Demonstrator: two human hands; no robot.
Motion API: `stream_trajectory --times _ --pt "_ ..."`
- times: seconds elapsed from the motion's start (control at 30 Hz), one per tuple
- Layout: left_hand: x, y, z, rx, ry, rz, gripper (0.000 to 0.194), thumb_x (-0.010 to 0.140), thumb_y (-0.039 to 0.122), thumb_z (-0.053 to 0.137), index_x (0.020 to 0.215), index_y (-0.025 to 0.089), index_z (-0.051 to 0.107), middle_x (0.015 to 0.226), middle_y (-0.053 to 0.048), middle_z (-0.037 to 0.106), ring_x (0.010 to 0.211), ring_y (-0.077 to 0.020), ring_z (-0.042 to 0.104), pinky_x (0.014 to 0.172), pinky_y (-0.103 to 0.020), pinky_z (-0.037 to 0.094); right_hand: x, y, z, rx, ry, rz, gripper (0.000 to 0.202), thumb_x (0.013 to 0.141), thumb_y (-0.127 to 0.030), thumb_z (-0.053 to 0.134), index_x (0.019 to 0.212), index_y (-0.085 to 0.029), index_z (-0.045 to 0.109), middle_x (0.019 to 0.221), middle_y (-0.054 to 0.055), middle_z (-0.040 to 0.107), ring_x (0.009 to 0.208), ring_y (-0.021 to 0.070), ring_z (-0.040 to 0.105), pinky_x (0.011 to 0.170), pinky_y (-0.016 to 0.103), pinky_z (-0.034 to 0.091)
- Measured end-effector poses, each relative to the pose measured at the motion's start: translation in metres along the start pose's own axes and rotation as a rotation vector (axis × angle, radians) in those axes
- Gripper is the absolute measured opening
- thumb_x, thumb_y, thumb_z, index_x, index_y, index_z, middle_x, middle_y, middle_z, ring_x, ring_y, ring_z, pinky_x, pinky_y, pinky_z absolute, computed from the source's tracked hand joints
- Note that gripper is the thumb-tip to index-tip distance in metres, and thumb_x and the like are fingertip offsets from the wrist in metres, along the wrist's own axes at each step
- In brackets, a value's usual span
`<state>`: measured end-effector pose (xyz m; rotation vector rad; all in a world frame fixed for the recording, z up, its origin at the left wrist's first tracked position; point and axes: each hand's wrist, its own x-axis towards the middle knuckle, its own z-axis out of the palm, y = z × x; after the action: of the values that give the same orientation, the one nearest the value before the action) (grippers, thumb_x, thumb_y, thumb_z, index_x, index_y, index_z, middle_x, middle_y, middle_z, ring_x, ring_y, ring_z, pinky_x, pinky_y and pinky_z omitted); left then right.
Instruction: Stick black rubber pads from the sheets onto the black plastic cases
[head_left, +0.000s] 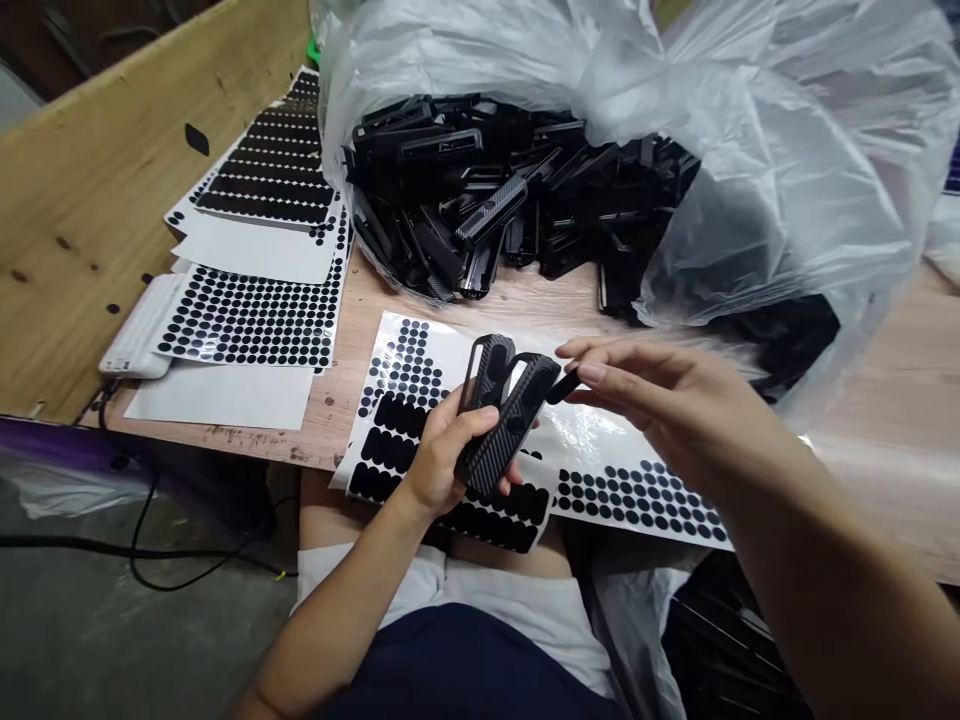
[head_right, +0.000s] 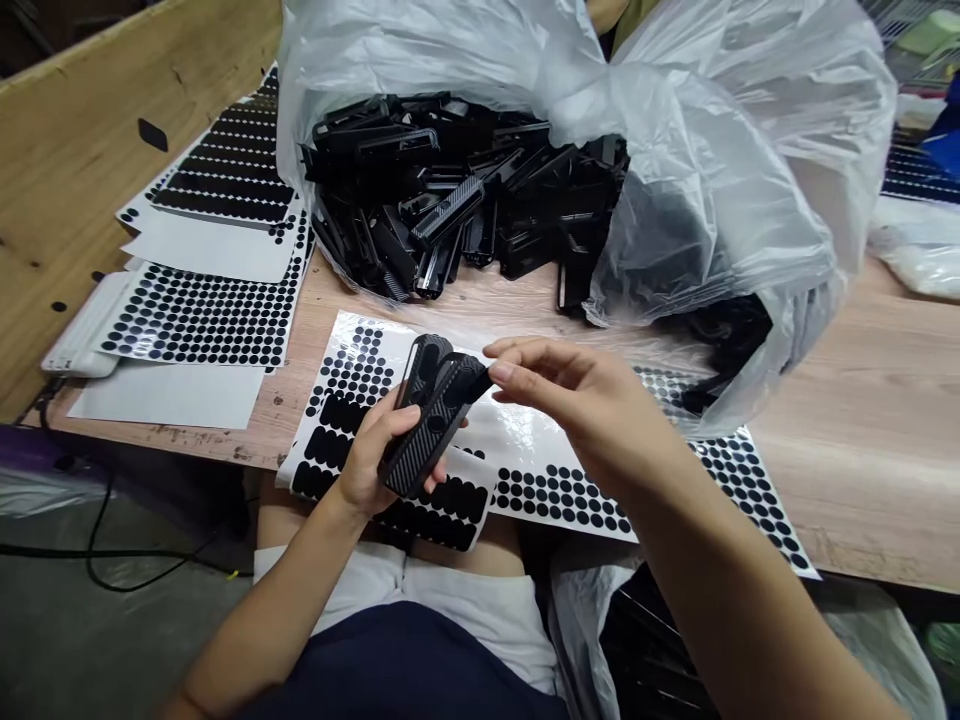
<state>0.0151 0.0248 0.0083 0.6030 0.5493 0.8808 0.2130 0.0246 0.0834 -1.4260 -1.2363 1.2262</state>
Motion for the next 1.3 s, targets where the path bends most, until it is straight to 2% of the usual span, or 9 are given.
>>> stream_trajectory --times 0.13,0.3,0.63,0.83,1.03,1.2,1.3 --pt "0.000 0.000 0.001 -0.002 -0.010 -0.011 0.047 0.078 0.048 0.075 0.105 0.015 0.057 0.092 -0.010 0.076 0.047 -0.0147 0.067 0.036 -0.020 0.049 0.004 -0.001 0.008 -0.030 -0.080 -0.004 0.029 0.075 -0.053 0.088 0.075 -0.026 0.078 0.101 0.004 0.075 0.095 0.0233 0.068 0.086 0.038 0.056" --pt "0.000 0.000 0.000 -0.008 -0.015 -0.021 0.046 0.078 0.048 0.075 0.105 0.015 0.057 0.094 -0.011 0.076 0.047 -0.0146 0.067 0.036 -0.020 0.048 0.002 0.002 0.010 -0.021 -0.105 -0.018 0.021 0.081 -0.047 0.085 0.079 -0.027 0.078 0.102 0.002 0.076 0.095 0.0225 0.069 0.094 0.039 0.054" --pt "-0.001 -0.001 -0.001 -0.003 -0.018 -0.013 0.045 0.080 0.048 0.075 0.104 0.015 0.057 0.094 -0.011 0.077 0.048 -0.0145 0.067 0.037 -0.020 0.049 0.003 -0.002 0.009 -0.073 -0.099 -0.022 0.025 0.080 -0.050 0.085 0.078 -0.026 0.078 0.094 0.003 0.076 0.091 0.0226 0.068 0.090 0.039 0.053" --pt "-0.001 -0.001 0.000 -0.012 -0.027 -0.005 0.044 0.080 0.047 0.075 0.104 0.015 0.057 0.093 -0.011 0.076 0.047 -0.0140 0.067 0.036 -0.020 0.048 0.002 -0.001 0.008 -0.145 -0.083 -0.033 0.028 0.081 -0.053 0.083 0.081 -0.026 0.078 0.103 0.005 0.077 0.099 0.0255 0.068 0.094 0.041 0.051" --pt "0.000 -0.001 -0.001 -0.015 -0.024 -0.014 0.046 0.080 0.048 0.075 0.107 0.016 0.057 0.094 -0.010 0.076 0.048 -0.0146 0.067 0.036 -0.020 0.048 0.003 -0.006 0.008 -0.219 -0.091 -0.046 0.036 0.078 -0.061 0.082 0.079 -0.026 0.077 0.100 0.005 0.077 0.098 0.0268 0.069 0.092 0.041 0.052" --pt "0.000 -0.001 -0.002 -0.018 -0.028 -0.014 0.045 0.080 0.047 0.075 0.107 0.016 0.057 0.093 -0.010 0.076 0.047 -0.0144 0.067 0.037 -0.020 0.048 0.002 -0.011 0.012 -0.265 -0.049 -0.078 0.039 0.076 -0.064 0.082 0.077 -0.025 0.075 0.098 0.006 0.078 0.096 0.0273 0.071 0.087 0.041 0.057" --pt "-0.001 -0.001 -0.002 -0.011 -0.025 -0.008 0.044 0.082 0.047 0.074 0.107 0.015 0.058 0.092 -0.010 0.076 0.047 -0.0142 0.067 0.037 -0.020 0.048 0.000 -0.011 0.014 -0.297 -0.014 -0.123 0.035 0.079 -0.061 0.081 0.079 -0.026 0.075 0.097 0.006 0.078 0.094 0.0271 0.073 0.086 0.042 0.061"
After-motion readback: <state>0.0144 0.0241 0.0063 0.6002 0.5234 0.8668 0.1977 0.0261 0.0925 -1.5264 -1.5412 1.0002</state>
